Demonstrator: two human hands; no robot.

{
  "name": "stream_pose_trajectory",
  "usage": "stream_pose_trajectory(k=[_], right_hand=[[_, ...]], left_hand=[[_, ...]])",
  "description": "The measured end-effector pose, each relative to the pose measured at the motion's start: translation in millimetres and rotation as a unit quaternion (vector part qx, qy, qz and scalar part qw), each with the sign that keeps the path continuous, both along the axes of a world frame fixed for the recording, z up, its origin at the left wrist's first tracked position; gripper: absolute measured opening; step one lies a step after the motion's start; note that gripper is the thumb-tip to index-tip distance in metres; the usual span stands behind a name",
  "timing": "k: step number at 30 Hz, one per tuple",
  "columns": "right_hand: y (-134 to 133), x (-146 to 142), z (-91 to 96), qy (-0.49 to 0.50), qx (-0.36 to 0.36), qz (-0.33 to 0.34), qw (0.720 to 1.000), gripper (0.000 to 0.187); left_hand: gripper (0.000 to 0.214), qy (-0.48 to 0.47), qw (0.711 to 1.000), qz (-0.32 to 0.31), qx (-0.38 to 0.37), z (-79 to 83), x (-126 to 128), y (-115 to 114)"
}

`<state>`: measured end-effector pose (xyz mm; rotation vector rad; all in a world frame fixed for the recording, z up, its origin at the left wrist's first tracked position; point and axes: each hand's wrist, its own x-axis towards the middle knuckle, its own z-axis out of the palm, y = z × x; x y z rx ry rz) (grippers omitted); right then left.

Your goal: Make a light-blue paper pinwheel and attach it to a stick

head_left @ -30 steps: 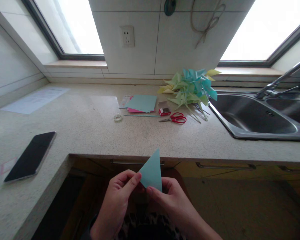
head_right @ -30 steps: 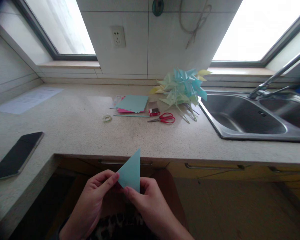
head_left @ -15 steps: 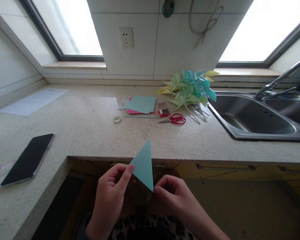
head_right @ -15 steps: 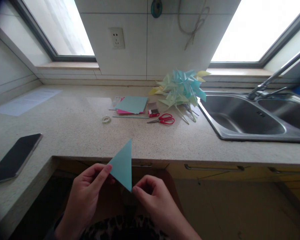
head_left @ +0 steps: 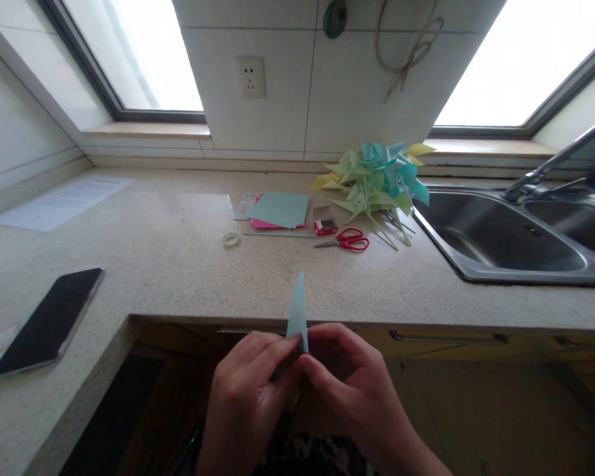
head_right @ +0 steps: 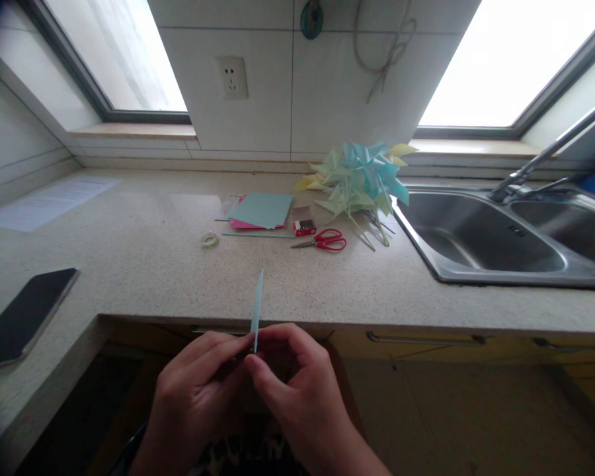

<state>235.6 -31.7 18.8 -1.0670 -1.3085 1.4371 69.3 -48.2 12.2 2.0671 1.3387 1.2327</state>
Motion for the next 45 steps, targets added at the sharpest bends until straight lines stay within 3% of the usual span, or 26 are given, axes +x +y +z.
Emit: stream_pose_trajectory(k=[5,8,10,13,15,18,24,38,41,45], right_hand=[[5,3,0.0,-0.048,0.008,-0.053,0.997,0.012],[5,6,-1.7,-0.068,-0.008,-0.065,0.996,0.02],[4,8,-4.0,-0.067,-0.03,-0.054,0.996,0.024],[3,8,-6.6,-0.055,-0.054,-0.024,0.997,0.027],[2,8,-6.6,-0.048,-0.061,-0.006,0.997,0.026],[1,6,-4.5,-0.045,-0.064,0.008,0.997,0.024],[-1,5,-0.2,-0.055,-0.062,0.028,0.996,0.02],[-4,10,-8.7,-0.099,-0.06,0.002,0.993,0.027],[-5,12,-8.0,-0.119,-0.058,-0.001,0.991,0.029],[-8,14,-7.1,-0.152,-0.052,-0.003,0.987,0.03]], left_hand=[[0.027,0.007,1.0,0.008,0.002,-1.7,-5,3],[0.031,-0.087,0.989,0.082,-0.083,-3.8,-12,7],[0.042,-0.222,0.95,0.104,-0.192,-4.7,-16,11],[0.047,-0.387,0.853,0.023,-0.35,-5.8,-16,13],[0.035,-0.444,0.803,-0.002,-0.397,-7.6,-13,12],[0.021,-0.485,0.77,0.006,-0.415,-11.6,-6,5],[0.024,-0.471,0.776,0.031,-0.417,-13.9,2,-3],[0.027,-0.486,0.777,0.057,-0.396,-18.3,1,-13],[0.03,-0.465,0.798,0.063,-0.379,-16.3,0,-14],[0.025,-0.417,0.846,0.071,-0.326,-15.3,-4,-14]])
